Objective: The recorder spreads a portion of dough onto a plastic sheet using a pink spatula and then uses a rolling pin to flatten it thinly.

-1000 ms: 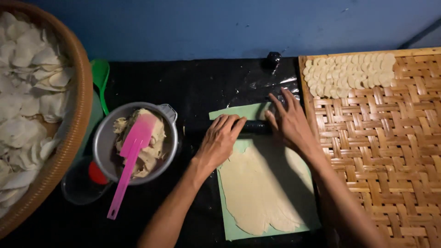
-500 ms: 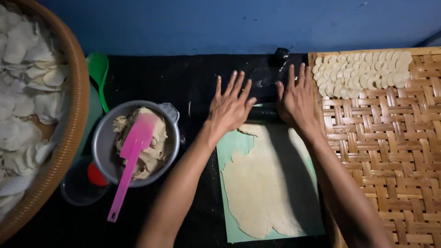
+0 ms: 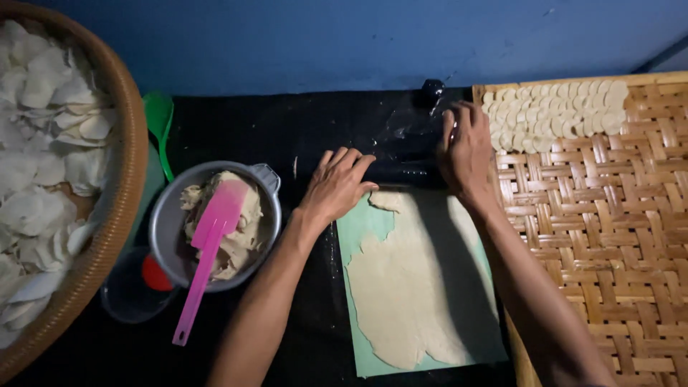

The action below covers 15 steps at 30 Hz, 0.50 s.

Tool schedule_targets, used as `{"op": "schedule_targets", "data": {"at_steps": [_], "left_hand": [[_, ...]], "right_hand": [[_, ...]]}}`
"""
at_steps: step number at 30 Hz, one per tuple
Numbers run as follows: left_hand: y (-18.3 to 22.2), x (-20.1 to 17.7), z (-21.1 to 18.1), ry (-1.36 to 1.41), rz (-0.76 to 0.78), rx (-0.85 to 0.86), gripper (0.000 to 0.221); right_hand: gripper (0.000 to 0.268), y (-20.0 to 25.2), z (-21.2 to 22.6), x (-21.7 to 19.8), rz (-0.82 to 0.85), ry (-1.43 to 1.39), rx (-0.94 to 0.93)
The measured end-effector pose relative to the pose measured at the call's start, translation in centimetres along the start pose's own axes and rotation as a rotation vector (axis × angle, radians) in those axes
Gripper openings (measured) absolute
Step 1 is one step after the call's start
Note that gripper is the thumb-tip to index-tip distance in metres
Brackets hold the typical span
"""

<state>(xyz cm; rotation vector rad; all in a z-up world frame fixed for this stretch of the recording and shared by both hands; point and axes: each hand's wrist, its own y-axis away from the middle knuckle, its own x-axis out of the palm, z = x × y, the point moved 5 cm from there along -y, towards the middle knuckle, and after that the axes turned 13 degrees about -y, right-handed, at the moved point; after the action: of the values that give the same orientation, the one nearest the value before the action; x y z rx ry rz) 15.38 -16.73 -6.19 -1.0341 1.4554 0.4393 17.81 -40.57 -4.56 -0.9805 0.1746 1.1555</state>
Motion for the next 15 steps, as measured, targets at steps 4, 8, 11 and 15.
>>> {"op": "schedule_targets", "data": {"at_steps": [4,8,11,15], "left_hand": [[0.3,-1.3,-1.3,0.013,-0.038,0.039,0.053],[0.6,-1.2,-2.3,-0.012,0.042,-0.005,0.053],[0.6,0.3,-1.9,-0.063,0.048,-0.072,0.057],[1.4,2.7,-2.0,-0.199,-0.072,-0.121,0.064]], "right_hand": [[0.030,1.0,3.5,-2.1,0.079,0.054,-0.064],[0.046,2.9,1.4,-0.6,0.218,0.204,0.003],[0.056,4.5,-1.8,1.2,0.241,0.260,0.039],[0.062,6.0,-1.2,1.1,0.230,0.253,0.020]]}}
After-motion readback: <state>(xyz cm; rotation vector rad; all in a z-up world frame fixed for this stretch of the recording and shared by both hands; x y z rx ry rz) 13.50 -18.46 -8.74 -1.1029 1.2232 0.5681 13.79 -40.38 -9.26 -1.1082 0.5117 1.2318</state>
